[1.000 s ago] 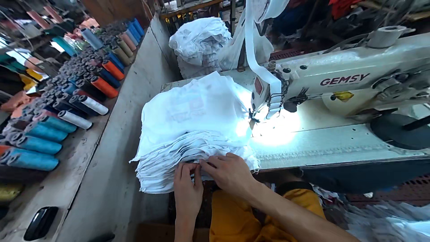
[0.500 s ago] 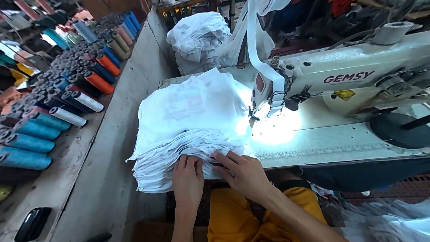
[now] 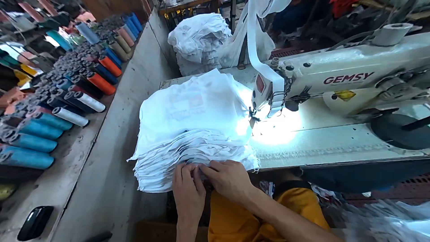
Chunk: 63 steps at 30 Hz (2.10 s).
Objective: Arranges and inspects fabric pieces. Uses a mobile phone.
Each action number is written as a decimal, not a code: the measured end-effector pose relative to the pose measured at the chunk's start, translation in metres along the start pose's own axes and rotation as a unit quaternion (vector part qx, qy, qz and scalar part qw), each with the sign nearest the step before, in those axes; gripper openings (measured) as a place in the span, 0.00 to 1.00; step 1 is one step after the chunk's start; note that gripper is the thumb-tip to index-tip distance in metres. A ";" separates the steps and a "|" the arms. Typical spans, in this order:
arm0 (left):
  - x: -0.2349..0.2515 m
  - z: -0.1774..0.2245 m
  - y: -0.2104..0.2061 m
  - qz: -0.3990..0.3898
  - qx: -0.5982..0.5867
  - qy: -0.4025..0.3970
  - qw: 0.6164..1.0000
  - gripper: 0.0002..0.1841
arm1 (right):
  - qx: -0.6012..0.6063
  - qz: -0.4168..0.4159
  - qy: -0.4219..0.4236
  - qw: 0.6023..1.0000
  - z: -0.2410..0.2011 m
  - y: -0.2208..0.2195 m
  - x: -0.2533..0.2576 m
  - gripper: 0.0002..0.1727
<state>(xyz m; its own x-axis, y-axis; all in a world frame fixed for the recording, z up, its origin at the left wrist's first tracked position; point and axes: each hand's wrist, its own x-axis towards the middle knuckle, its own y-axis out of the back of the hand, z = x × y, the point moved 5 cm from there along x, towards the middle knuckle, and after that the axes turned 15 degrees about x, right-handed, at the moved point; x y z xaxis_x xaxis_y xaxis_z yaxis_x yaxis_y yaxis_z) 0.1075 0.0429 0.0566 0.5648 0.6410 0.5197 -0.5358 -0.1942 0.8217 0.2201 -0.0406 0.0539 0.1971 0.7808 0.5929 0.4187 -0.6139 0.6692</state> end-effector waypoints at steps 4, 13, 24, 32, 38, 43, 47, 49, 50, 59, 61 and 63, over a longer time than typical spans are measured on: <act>-0.015 -0.002 0.004 -0.050 -0.069 -0.034 0.996 0.12 | 0.020 -0.001 -0.050 0.999 0.005 0.005 -0.003 0.18; -0.017 -0.018 0.013 -0.040 -0.020 -0.016 0.999 0.13 | 0.088 -0.007 -0.113 0.990 0.018 0.017 0.021 0.13; -0.002 -0.009 0.005 -0.034 0.008 0.006 0.999 0.09 | 0.046 -0.120 -0.098 0.987 0.020 0.006 0.012 0.11; -0.015 -0.014 -0.003 0.003 -0.013 -0.002 1.000 0.07 | 0.084 -0.167 -0.123 0.975 0.021 0.018 0.031 0.13; -0.021 -0.017 -0.003 0.007 -0.033 0.013 0.999 0.09 | -0.002 0.014 -0.029 0.999 0.041 0.007 0.042 0.10; -0.004 -0.015 0.003 -0.014 -0.002 -0.016 1.000 0.10 | -0.005 0.030 0.048 0.998 0.045 -0.004 0.027 0.09; 0.006 -0.011 0.000 -0.034 0.042 -0.041 0.998 0.14 | 0.039 -0.054 -0.018 0.998 0.042 0.004 0.022 0.13; 0.007 -0.012 -0.001 -0.048 0.032 -0.038 0.998 0.15 | 0.067 -0.076 -0.049 0.994 0.041 0.008 0.017 0.16; 0.007 -0.013 -0.002 -0.055 0.022 -0.036 0.998 0.16 | 0.080 -0.084 -0.064 0.991 0.042 0.010 0.013 0.17; 0.013 -0.004 -0.002 -0.062 0.033 -0.005 0.997 0.11 | 0.096 -0.099 -0.113 0.984 0.032 0.015 -0.006 0.22; 0.017 -0.001 -0.004 -0.063 0.041 0.005 0.997 0.10 | 0.090 -0.105 -0.122 0.983 0.030 0.016 -0.007 0.23; 0.019 0.001 -0.008 -0.064 0.045 0.018 0.997 0.08 | 0.084 -0.103 -0.122 0.984 0.029 0.016 -0.007 0.23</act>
<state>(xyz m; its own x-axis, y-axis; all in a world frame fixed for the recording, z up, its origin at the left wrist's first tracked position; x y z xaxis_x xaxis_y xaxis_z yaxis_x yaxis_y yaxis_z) 0.1233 0.0557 0.0606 0.6013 0.6911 0.4010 -0.4013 -0.1728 0.8995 0.2506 -0.0523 0.0474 0.2907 0.9041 0.3132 0.6093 -0.4273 0.6679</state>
